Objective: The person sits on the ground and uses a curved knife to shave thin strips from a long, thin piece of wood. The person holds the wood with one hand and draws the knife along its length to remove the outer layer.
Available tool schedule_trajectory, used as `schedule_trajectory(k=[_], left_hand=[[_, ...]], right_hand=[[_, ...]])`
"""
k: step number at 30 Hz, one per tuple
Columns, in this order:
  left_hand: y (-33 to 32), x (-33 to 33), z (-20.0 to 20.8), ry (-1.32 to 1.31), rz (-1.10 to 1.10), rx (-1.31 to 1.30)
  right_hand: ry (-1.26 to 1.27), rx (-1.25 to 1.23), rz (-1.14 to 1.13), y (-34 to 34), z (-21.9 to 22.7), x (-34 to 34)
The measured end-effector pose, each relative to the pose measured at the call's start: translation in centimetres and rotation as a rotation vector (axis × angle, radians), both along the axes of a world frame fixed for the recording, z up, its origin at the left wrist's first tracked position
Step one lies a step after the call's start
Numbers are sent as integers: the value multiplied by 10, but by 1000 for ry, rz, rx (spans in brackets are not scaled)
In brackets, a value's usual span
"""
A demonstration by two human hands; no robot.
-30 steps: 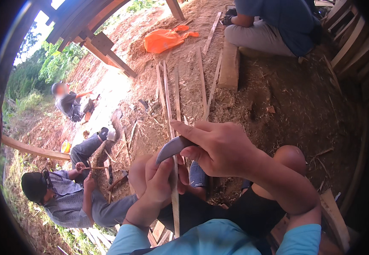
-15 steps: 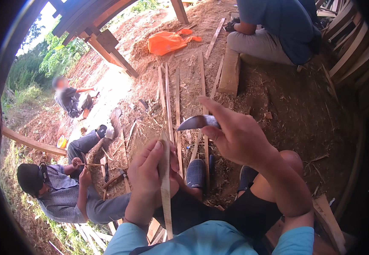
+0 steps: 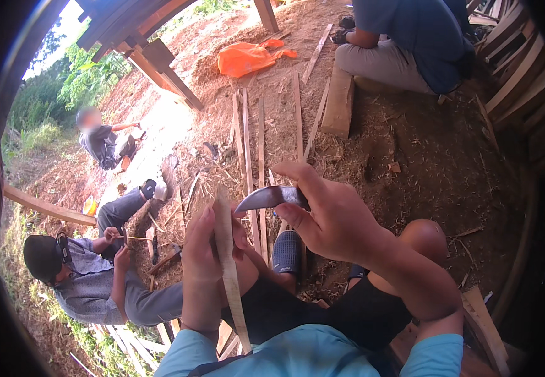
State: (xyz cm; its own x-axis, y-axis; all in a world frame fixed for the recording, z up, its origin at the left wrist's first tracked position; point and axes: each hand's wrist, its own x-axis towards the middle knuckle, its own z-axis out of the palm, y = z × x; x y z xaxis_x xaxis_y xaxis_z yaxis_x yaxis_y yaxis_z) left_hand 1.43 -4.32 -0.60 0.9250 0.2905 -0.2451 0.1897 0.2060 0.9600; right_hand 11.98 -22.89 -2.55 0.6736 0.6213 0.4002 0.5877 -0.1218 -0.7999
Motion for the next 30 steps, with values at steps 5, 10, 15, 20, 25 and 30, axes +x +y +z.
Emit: schedule_trajectory(k=[5,10,15,20,25,30], left_hand=[[18,-7,6,17,-139,-122],[25,2,-3,-27,-237,-190],[34,6,-20,-141,-268,-212],[42,12,-16,-80,-335,-148],[41,16,-21,-92,-281,-132],[42,16,4,21,-238,-117]], right_hand=[[29,-83,64,9,9,-13],[-54,-88,-44,13,3,-9],[502,-62,-32,28,12,-14],[257,-103,-13,32,-3,-5],[523,-35,-226,37,5,4],[-309,-34,-197,35,10,19]])
